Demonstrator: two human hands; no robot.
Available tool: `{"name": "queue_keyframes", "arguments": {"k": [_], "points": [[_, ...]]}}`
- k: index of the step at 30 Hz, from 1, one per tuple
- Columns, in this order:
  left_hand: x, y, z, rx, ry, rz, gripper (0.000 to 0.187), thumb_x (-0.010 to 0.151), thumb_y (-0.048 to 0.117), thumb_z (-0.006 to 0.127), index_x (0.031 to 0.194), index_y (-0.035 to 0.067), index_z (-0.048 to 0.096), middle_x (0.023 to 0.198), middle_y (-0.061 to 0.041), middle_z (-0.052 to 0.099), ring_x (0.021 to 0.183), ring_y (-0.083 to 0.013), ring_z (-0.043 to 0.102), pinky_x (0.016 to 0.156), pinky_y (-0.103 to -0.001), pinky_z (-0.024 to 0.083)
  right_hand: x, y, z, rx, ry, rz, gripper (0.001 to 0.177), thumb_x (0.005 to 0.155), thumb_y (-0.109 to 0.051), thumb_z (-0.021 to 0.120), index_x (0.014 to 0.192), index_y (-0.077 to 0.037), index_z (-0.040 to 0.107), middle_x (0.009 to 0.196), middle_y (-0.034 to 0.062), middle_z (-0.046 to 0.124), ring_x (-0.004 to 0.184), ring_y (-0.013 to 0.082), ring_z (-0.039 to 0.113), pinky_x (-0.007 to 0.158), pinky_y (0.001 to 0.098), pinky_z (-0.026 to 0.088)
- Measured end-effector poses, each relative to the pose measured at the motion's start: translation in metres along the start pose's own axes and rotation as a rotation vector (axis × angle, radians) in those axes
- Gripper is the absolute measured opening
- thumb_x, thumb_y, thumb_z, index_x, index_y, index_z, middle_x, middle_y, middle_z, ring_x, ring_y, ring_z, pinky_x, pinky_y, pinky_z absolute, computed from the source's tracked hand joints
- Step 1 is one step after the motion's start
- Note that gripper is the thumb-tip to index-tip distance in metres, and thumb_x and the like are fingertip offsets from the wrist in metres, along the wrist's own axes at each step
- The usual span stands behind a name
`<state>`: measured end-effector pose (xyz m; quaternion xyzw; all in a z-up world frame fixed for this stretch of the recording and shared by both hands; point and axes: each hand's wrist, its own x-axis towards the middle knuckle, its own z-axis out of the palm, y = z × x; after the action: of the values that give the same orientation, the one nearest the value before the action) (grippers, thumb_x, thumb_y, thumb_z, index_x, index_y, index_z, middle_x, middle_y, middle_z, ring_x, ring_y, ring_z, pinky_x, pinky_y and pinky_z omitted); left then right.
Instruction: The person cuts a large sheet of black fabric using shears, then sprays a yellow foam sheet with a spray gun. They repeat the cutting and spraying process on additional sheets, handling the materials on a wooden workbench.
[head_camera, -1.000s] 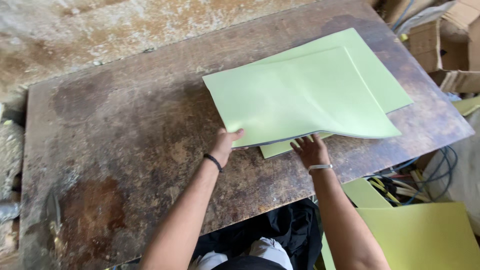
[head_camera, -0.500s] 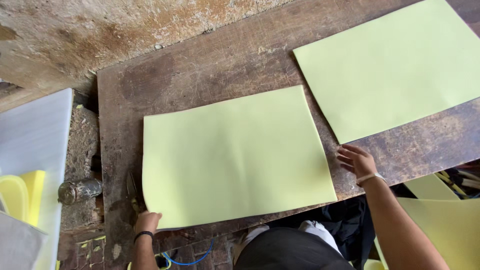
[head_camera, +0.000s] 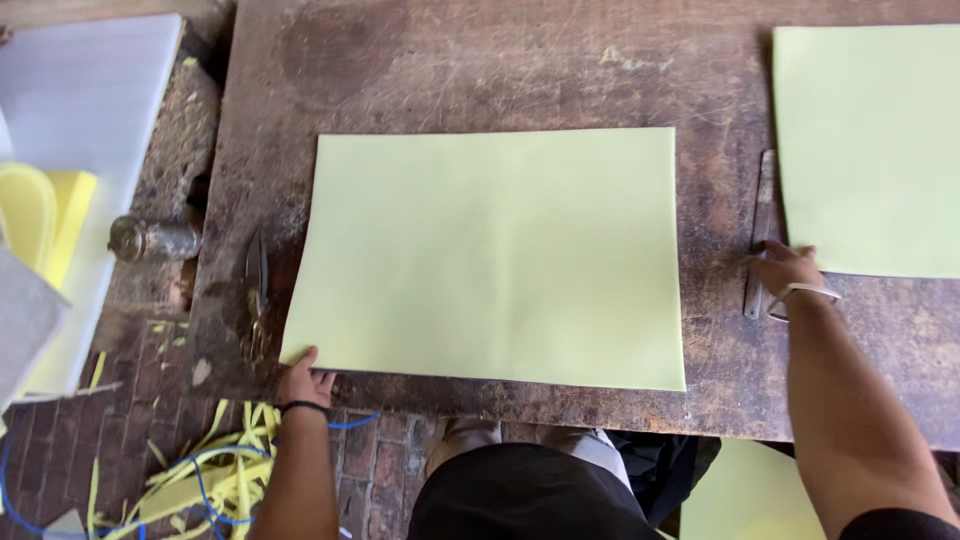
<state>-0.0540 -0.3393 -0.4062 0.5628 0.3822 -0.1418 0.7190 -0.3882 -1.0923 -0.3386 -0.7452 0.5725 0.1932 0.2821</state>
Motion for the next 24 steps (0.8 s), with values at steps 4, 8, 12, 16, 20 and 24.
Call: {"name": "queue_keyframes", "arguments": {"k": [4,8,12,16,20,24], "points": [[-0.012,-0.058,0.023,0.072,-0.023,-0.05,0.042,0.088,0.009,0.074,0.128,0.014,0.062,0.127,-0.007,0.067,0.118,-0.0292,0.065,0.096,-0.049,0.053,-0.031,-0.017,-0.002,0.285,0.096,-0.177,0.064,0.095,-0.043,0.066,0.152,-0.021,0.048,0.161,0.0168,0.037,0.139,0.0392,0.048,0.116,0.0509,0.04],[-0.034,-0.082,0.037,0.151,0.097,0.083,0.039,0.089,0.011,0.075,0.126,0.011,0.063,0.127,-0.007,0.067,0.117,-0.0278,0.065,0.095,-0.049,0.056,-0.081,-0.065,0.065,0.116,0.034,-0.246,0.067,0.094,-0.04,0.072,0.15,-0.014,0.047,0.149,0.0153,0.057,0.132,0.0361,0.055,0.111,0.0534,0.044],[-0.047,-0.069,0.038,0.263,0.167,0.126,0.039,0.09,0.012,0.076,0.126,0.006,0.063,0.124,-0.007,0.066,0.112,-0.0264,0.065,0.095,-0.05,0.058,-0.087,-0.072,0.115,0.085,0.274,-0.336,0.07,0.083,-0.032,0.084,0.141,-0.013,0.052,0.132,0.0219,0.059,0.115,0.0381,0.062,0.094,0.0484,0.052],[-0.058,-0.06,0.032,0.403,0.148,0.123,0.034,0.091,0.011,0.076,0.121,-0.001,0.068,0.115,-0.011,0.071,0.105,-0.0281,0.07,0.09,-0.047,0.065,-0.052,-0.036,0.122,0.203,0.275,-0.439,0.047,0.085,-0.021,0.079,0.129,-0.015,0.065,0.107,0.0141,0.071,0.094,0.0353,0.071,0.082,0.0469,0.057],[-0.078,-0.048,0.004,0.516,0.162,0.011,0.042,0.088,0.014,0.078,0.124,0.0,0.064,0.109,-0.018,0.073,0.098,-0.0309,0.074,0.078,-0.043,0.065,-0.047,-0.023,0.124,-0.089,0.468,-0.369,0.046,0.079,-0.006,0.078,0.123,-0.018,0.072,0.125,0.0208,0.063,0.116,0.0344,0.06,0.096,0.0525,0.051],[-0.082,-0.012,-0.017,0.895,0.511,0.47,0.046,0.089,0.024,0.077,0.129,0.008,0.062,0.123,-0.019,0.069,0.112,-0.0342,0.066,0.092,-0.048,0.055,-0.104,-0.074,0.148,-0.111,0.544,-0.6,0.047,0.077,-0.018,0.084,0.122,-0.013,0.069,0.137,0.0208,0.056,0.129,0.0381,0.051,0.106,0.0535,0.046]]}}
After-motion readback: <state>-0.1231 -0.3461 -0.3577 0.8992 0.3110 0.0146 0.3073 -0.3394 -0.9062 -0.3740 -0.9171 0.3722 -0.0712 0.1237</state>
